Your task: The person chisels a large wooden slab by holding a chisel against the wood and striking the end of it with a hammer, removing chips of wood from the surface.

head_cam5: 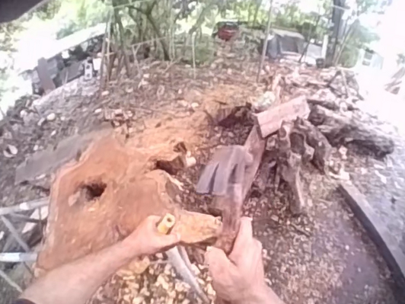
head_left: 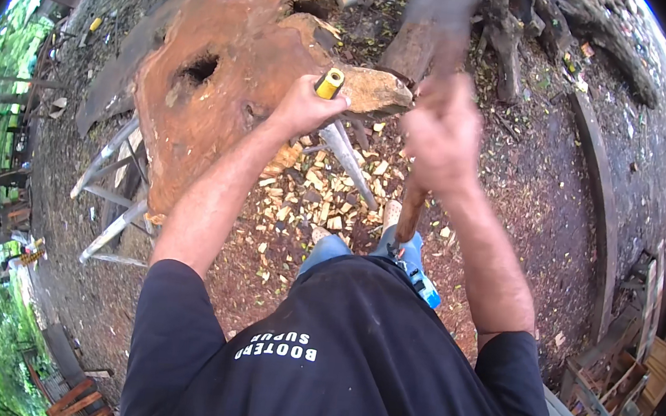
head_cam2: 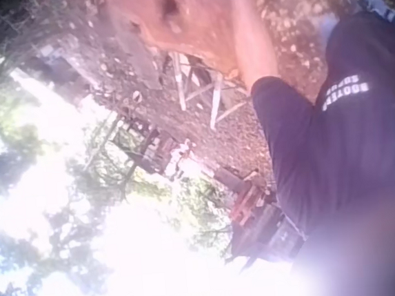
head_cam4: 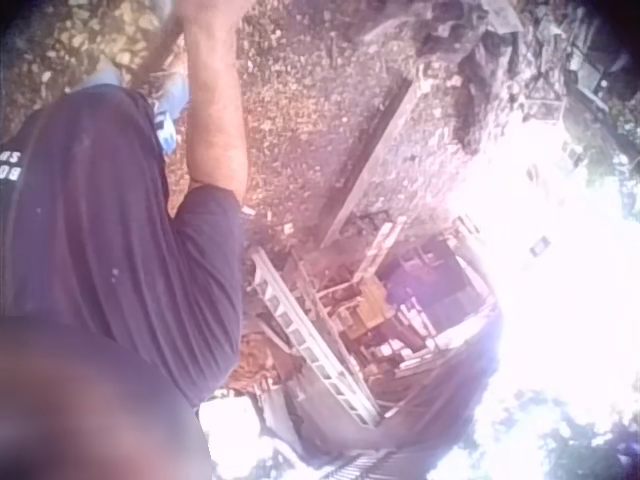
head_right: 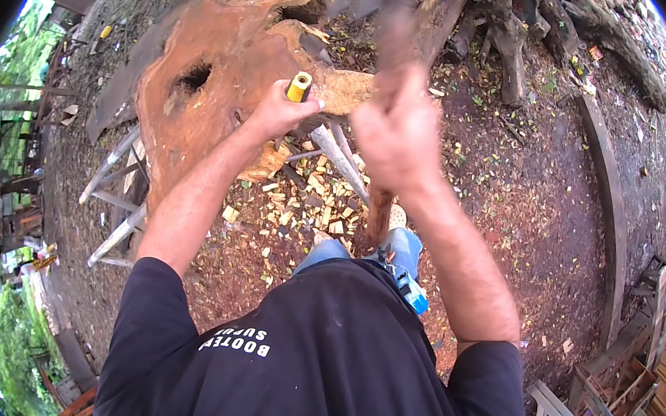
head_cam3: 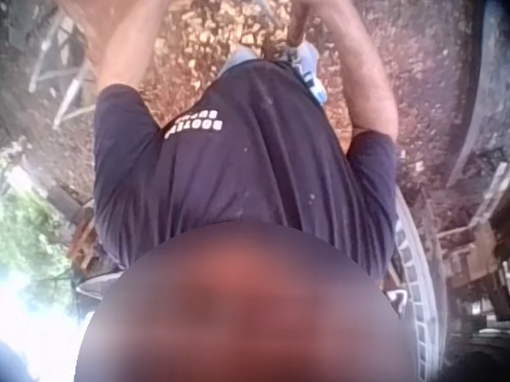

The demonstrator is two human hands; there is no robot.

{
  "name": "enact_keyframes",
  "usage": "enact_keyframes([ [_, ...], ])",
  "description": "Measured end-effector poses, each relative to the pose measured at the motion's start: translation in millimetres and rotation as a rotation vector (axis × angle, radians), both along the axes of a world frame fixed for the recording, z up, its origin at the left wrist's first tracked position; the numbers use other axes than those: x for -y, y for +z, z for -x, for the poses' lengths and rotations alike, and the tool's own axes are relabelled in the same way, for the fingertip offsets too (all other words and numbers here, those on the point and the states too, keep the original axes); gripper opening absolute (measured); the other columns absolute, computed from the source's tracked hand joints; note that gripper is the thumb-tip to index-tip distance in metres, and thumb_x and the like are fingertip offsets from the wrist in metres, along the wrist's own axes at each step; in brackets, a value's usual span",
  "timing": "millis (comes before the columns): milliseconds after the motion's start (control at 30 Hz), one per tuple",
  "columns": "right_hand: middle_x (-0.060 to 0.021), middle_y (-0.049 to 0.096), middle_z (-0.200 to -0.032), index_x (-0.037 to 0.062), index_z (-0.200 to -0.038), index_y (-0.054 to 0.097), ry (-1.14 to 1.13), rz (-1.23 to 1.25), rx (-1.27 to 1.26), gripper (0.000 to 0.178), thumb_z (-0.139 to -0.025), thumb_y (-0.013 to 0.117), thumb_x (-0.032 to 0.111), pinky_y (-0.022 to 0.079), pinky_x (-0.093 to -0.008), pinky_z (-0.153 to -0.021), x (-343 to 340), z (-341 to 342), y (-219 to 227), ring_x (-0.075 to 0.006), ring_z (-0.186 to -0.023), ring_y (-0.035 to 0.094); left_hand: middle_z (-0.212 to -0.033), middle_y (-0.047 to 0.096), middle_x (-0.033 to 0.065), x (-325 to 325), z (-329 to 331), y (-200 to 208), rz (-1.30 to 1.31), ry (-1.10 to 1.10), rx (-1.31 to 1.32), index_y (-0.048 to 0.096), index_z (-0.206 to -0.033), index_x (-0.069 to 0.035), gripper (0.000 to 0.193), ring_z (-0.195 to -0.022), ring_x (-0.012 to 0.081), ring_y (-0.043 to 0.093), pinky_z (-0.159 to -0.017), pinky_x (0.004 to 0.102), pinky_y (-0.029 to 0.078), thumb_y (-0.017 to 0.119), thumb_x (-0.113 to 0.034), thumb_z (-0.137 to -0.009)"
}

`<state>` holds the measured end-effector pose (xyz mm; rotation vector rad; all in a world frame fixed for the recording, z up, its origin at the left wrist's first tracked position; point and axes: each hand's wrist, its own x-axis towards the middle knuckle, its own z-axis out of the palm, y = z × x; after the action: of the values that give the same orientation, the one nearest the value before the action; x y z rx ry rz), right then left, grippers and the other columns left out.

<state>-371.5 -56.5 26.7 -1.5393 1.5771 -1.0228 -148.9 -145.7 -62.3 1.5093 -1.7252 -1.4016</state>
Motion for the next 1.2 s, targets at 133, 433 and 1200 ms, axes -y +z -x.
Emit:
enact_keyframes([
  [133, -0.0244, 0.067, -0.088, -0.0026, -0.108, 0.053, 0.339, -0.399, -0.332, 0.032, -0.083, 0.057, 0.016, 0.055, -0.0468, -0.072, 11.6, -17.3, -12.9, -0.0344, -0.080, 0.068, -0.064, 0.056, -0.0040, -3.8, -15.2, -16.5, 0.100, 0.009, -0.102, 0.060, -0.081, -0.009, 0.017, -0.052, 0.0044, 0.050, -0.045, 0.0237, 0.040, 0.075, -0.018, -0.082],
  [433, -0.0134, 0.064, -0.075, -0.0054, -0.107, 0.051, -0.039, 0.060, 0.266, 0.032, -0.083, 0.059, 0.013, 0.053, -0.0347, -0.058, -2.8, -4.3, 4.4, -0.0188, -0.063, 0.063, -0.071, 0.065, 0.0000, -1.9, -3.9, -5.0, 0.050, -0.026, -0.071, 0.066, -0.080, -0.002, 0.018, -0.065, 0.0074, 0.059, -0.059, 0.0284, 0.049, 0.074, -0.019, -0.080],
  [1200, -0.0187, 0.064, -0.071, -0.0018, -0.096, 0.051, 0.055, -0.081, 0.099, 0.026, -0.079, 0.060, 0.015, 0.052, -0.0409, -0.059, -1.1, 3.8, 25.6, -0.0304, -0.063, 0.066, -0.069, 0.060, -0.0020, -5.0, -11.6, -31.7, 0.037, -0.014, -0.085, 0.059, -0.077, -0.007, 0.022, -0.058, 0.0062, 0.055, -0.052, 0.0254, 0.047, 0.079, -0.016, -0.080],
])
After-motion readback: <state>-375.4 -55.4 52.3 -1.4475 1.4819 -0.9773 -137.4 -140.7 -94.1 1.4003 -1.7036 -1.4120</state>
